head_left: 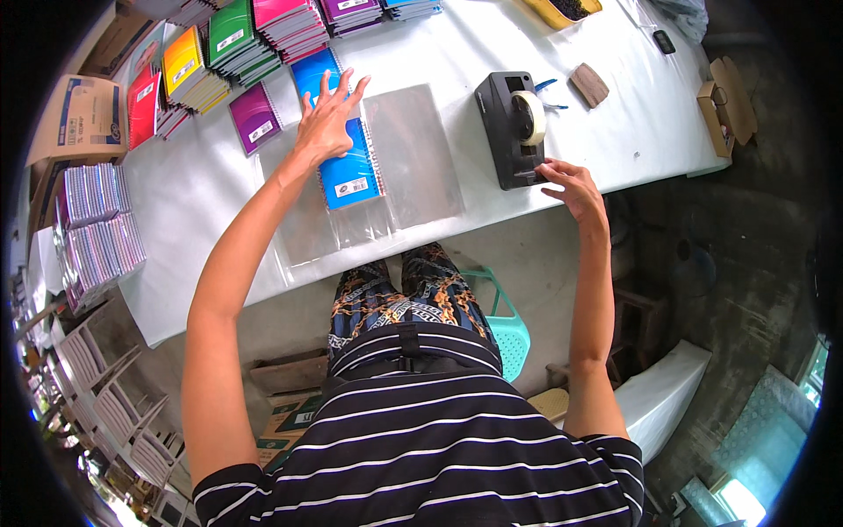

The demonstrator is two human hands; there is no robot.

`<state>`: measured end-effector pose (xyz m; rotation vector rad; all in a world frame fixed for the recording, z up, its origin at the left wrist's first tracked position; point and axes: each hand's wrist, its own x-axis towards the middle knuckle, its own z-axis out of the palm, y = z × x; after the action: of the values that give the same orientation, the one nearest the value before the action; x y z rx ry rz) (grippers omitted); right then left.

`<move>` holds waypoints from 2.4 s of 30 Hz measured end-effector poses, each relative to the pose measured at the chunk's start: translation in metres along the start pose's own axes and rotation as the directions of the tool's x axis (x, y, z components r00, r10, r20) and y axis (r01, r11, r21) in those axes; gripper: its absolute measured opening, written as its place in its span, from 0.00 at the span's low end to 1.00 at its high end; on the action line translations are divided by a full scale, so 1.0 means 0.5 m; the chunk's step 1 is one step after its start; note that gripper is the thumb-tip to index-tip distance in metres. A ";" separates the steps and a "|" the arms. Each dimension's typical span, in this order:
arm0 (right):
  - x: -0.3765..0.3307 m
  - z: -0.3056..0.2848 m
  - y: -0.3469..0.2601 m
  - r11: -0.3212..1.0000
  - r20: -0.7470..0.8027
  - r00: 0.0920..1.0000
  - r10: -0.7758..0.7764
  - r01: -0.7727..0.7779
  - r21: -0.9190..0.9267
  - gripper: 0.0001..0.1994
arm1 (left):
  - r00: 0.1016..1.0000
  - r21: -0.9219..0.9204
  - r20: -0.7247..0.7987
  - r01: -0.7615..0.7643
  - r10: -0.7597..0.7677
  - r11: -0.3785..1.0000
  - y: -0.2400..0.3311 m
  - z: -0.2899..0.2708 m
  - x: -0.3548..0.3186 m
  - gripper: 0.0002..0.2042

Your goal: The person repeatedly picks stacks of colorful spiral-bound notebooks, places them into clear plastic sleeves, and seals the sleeves using a tape dispenser. The person then sets the packaged notebooks aside and repeats the process with additional stacks.

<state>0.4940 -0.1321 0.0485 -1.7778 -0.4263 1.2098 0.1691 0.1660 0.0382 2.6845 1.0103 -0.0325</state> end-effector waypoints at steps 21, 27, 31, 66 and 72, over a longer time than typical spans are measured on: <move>-0.034 0.263 -0.125 0.662 0.202 0.952 -0.232 0.306 -0.684 0.21 | 0.980 -0.191 0.196 -0.005 0.043 0.982 -0.059 -0.001 0.033 0.69; 0.093 0.583 -0.157 0.605 0.455 0.890 -0.034 0.380 -0.700 0.17 | 0.978 -0.268 0.203 0.001 0.056 0.963 -0.063 -0.003 0.032 0.66; 0.073 0.635 -0.171 0.291 0.344 0.925 -0.162 0.378 -0.879 0.14 | 0.984 -0.293 0.161 -0.023 0.073 0.956 -0.069 0.009 0.024 0.64; -0.026 0.482 -0.178 0.494 0.536 0.601 -0.593 0.797 -0.346 0.37 | 0.939 -0.975 -0.160 -0.102 -0.304 0.197 -0.013 -0.113 -0.309 0.50; -0.040 0.492 -0.293 -0.040 0.752 0.305 -0.584 0.915 -0.402 0.08 | 0.952 -0.482 0.043 0.285 -0.302 0.829 0.007 -0.164 -0.262 0.28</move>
<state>0.3011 0.0510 0.1563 -1.3900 -2.2821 0.3456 0.0664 0.1003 0.1330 2.0667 1.2446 0.1848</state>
